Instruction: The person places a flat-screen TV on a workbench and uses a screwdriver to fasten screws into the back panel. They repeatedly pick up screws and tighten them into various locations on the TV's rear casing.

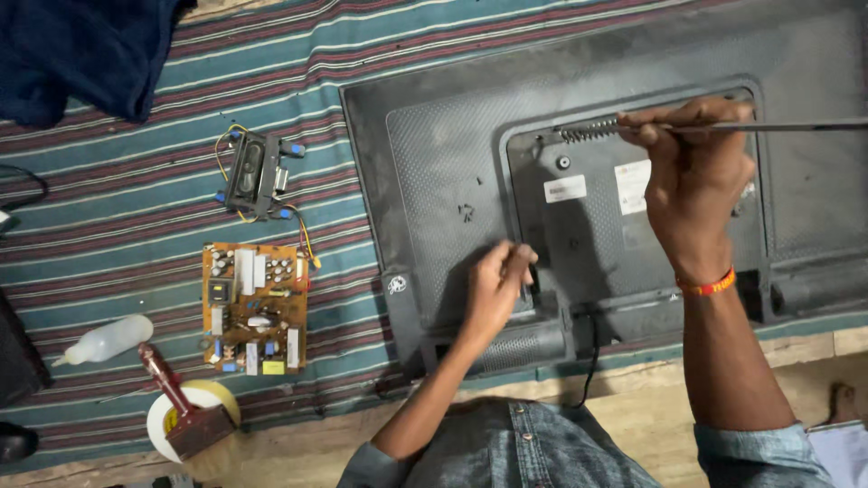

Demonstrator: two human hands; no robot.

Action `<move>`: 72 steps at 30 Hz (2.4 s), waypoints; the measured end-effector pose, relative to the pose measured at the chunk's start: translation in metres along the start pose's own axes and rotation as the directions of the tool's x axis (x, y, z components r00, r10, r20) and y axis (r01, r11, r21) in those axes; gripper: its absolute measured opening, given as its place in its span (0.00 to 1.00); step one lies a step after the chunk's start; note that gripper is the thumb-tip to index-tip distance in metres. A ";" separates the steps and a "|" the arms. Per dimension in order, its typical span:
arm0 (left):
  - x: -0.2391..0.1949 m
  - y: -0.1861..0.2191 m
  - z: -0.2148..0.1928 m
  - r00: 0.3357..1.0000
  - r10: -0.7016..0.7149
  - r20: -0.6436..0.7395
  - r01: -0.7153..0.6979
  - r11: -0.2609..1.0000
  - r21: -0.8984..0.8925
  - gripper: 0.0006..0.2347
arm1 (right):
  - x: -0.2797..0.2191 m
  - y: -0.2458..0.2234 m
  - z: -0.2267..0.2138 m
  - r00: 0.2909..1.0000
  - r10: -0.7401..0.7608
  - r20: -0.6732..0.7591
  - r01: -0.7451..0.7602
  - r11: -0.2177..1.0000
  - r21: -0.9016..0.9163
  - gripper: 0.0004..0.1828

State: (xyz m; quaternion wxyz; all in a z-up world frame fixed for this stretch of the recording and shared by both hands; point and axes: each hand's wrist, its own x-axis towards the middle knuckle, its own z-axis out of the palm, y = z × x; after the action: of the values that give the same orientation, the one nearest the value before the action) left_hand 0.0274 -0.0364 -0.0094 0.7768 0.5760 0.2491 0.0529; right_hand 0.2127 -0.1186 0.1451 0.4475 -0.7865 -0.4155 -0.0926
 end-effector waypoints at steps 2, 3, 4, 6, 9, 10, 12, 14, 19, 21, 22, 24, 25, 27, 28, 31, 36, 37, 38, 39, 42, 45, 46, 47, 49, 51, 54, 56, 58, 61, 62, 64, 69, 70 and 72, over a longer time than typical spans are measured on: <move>-0.004 -0.005 -0.001 0.998 -0.053 0.018 0.052 0.998 0.036 0.14 | 0.005 0.008 0.005 0.999 0.011 0.037 -0.011 1.000 -0.001 0.11; -0.006 -0.007 -0.002 0.996 -0.079 0.029 0.078 0.995 0.056 0.14 | 0.004 0.011 0.007 0.998 0.035 0.049 -0.035 0.999 0.014 0.11; -0.007 -0.008 -0.002 0.996 -0.079 0.028 0.077 0.996 0.054 0.14 | 0.002 0.014 0.009 0.996 0.059 0.062 -0.060 0.998 0.028 0.12; -0.008 -0.009 -0.002 0.997 -0.073 0.028 0.071 0.996 0.054 0.13 | 0.000 0.020 0.011 0.991 0.101 0.093 -0.104 0.994 0.028 0.11; -0.006 -0.008 -0.001 0.996 -0.074 0.051 0.072 0.997 0.034 0.12 | 0.001 0.028 0.013 0.982 0.127 0.137 -0.127 0.992 -0.010 0.11; -0.006 -0.008 -0.001 0.995 -0.081 0.050 0.080 0.996 0.037 0.12 | 0.002 0.029 0.014 0.979 0.132 0.154 -0.129 0.991 -0.028 0.11; -0.007 -0.007 -0.002 0.994 -0.097 0.042 0.095 0.995 0.044 0.12 | 0.007 0.031 0.017 0.980 0.102 0.170 -0.087 0.992 -0.096 0.11; -0.008 -0.005 -0.005 0.996 -0.086 0.033 0.086 0.996 0.006 0.11 | 0.013 0.030 0.019 0.980 0.093 0.178 -0.059 0.980 -0.188 0.12; -0.009 0.005 -0.024 0.995 -0.087 -0.053 0.090 0.995 0.048 0.10 | 0.021 0.018 0.017 0.987 0.081 0.142 -0.053 0.980 -0.193 0.09; -0.004 0.011 -0.033 0.991 -0.054 -0.119 0.063 0.995 0.079 0.09 | 0.023 0.014 0.016 0.991 0.072 0.114 -0.059 0.992 -0.116 0.06; -0.001 0.014 -0.037 0.988 -0.015 -0.154 0.036 0.991 0.130 0.09 | 0.026 0.013 0.016 0.993 0.067 0.099 -0.060 0.995 -0.078 0.04; 0.002 0.020 -0.048 0.974 0.060 -0.216 -0.007 0.971 0.237 0.08 | 0.026 0.009 0.016 0.996 0.049 0.074 -0.033 0.980 -0.196 0.04; 0.005 0.023 -0.052 0.966 0.089 -0.242 -0.031 0.971 0.235 0.08 | 0.030 0.008 0.017 0.998 0.031 0.062 -0.015 0.967 -0.253 0.05; 0.010 0.027 -0.061 0.945 0.139 -0.295 -0.070 0.970 0.232 0.07 | 0.032 0.004 0.019 0.998 0.020 0.056 -0.006 0.970 -0.243 0.05; 0.013 0.028 -0.065 0.935 0.167 -0.313 -0.076 0.956 0.283 0.07 | 0.032 0.002 0.019 0.998 0.018 0.056 -0.004 0.972 -0.237 0.06; 0.020 0.029 -0.074 0.906 0.278 -0.319 -0.111 0.884 0.454 0.07 | 0.027 -0.006 0.014 0.999 0.014 0.045 -0.003 0.974 -0.225 0.07; 0.028 0.032 -0.072 0.839 0.527 -0.137 -0.266 0.617 0.741 0.11 | 0.032 -0.005 0.013 0.992 0.072 0.099 -0.068 0.997 -0.044 0.03; 0.030 0.032 -0.071 0.851 0.511 -0.125 -0.254 0.606 0.754 0.11 | 0.031 -0.004 0.013 0.995 0.038 0.094 -0.032 0.998 -0.061 0.05; 0.032 0.033 -0.070 0.862 0.494 -0.112 -0.241 0.595 0.766 0.12 | 0.031 -0.002 0.012 0.996 0.003 0.089 0.004 0.997 -0.079 0.06; 0.033 0.033 -0.068 0.874 0.476 -0.101 -0.229 0.586 0.777 0.13 | 0.030 0.000 0.011 0.998 0.003 0.069 0.008 0.988 -0.157 0.09; 0.036 0.036 -0.069 0.853 0.519 -0.054 -0.283 0.547 0.788 0.14 | 0.028 0.003 0.013 0.996 -0.035 0.087 0.042 0.996 -0.081 0.04; 0.036 0.037 -0.069 0.906 0.415 -0.085 -0.217 0.626 0.749 0.10 | 0.025 0.002 0.019 1.000 0.014 0.024 -0.013 0.999 -0.053 0.05; 0.038 0.038 -0.069 0.904 0.420 -0.079 -0.223 0.621 0.751 0.09 | 0.026 0.002 0.020 0.999 0.043 -0.022 -0.045 0.996 -0.077 0.07; 0.039 0.039 -0.070 0.903 0.423 -0.075 -0.226 0.618 0.753 0.08 | 0.027 0.002 0.019 1.000 0.025 -0.003 -0.025 0.997 -0.069 0.06; 0.040 0.040 -0.072 0.894 0.439 -0.083 -0.250 0.646 0.721 0.07 | 0.030 0.000 0.019 0.999 -0.014 0.032 0.016 0.999 -0.044 0.10; 0.039 0.039 -0.075 0.882 0.460 -0.106 -0.290 0.705 0.647 0.06 | 0.028 -0.003 0.020 0.999 -0.006 0.035 0.007 0.999 -0.047 0.05; 0.043 0.037 -0.075 0.864 0.463 -0.198 -0.273 0.761 0.588 0.06 | 0.024 -0.005 0.025 0.997 0.075 -0.015 -0.076 0.993 -0.095 0.05; 0.036 0.037 -0.075 0.927 0.274 -0.255 -0.192 0.932 0.307 0.05 | 0.024 -0.002 0.023 0.997 0.080 0.006 -0.080 0.995 -0.053 0.05; 0.024 0.037 -0.076 0.955 0.167 -0.245 -0.147 0.984 0.097 0.05 | 0.025 0.004 0.018 0.995 -0.002 0.097 -0.006 0.997 0.083 0.12; -0.010 0.034 -0.073 0.969 0.138 -0.206 -0.145 0.989 -0.017 0.05 | 0.014 0.014 0.025 0.999 0.007 0.053 -0.010 0.998 0.063 0.06; -0.025 0.032 -0.069 0.971 0.119 -0.207 -0.126 0.992 -0.023 0.05 | 0.007 0.016 0.030 1.000 0.030 -0.004 -0.030 0.999 0.040 0.06; -0.051 0.028 -0.058 0.975 0.106 -0.194 -0.122 0.990 -0.072 0.06 | -0.003 0.020 0.041 0.990 0.065 -0.124 -0.066 0.998 0.002 0.06; -0.101 0.017 -0.033 0.988 0.104 -0.116 -0.130 0.961 -0.242 0.09 | -0.015 0.029 0.056 0.964 -0.029 -0.265 -0.005 0.992 -0.128 0.14; -0.109 0.014 -0.029 0.989 0.110 -0.102 -0.133 0.957 -0.258 0.09 | -0.015 0.031 0.054 0.961 -0.033 -0.276 -0.005 0.991 -0.137 0.16; -0.121 0.010 -0.025 0.990 0.126 -0.070 -0.141 0.947 -0.288 0.09 | -0.010 0.035 0.047 0.962 -0.074 -0.262 0.042 0.991 -0.126 0.09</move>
State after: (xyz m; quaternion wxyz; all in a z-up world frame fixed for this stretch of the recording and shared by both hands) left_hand -0.0873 -0.0560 0.0345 0.8414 0.4688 0.2188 0.1562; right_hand 0.2210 -0.0965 0.0902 0.4487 -0.7796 -0.3685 -0.2350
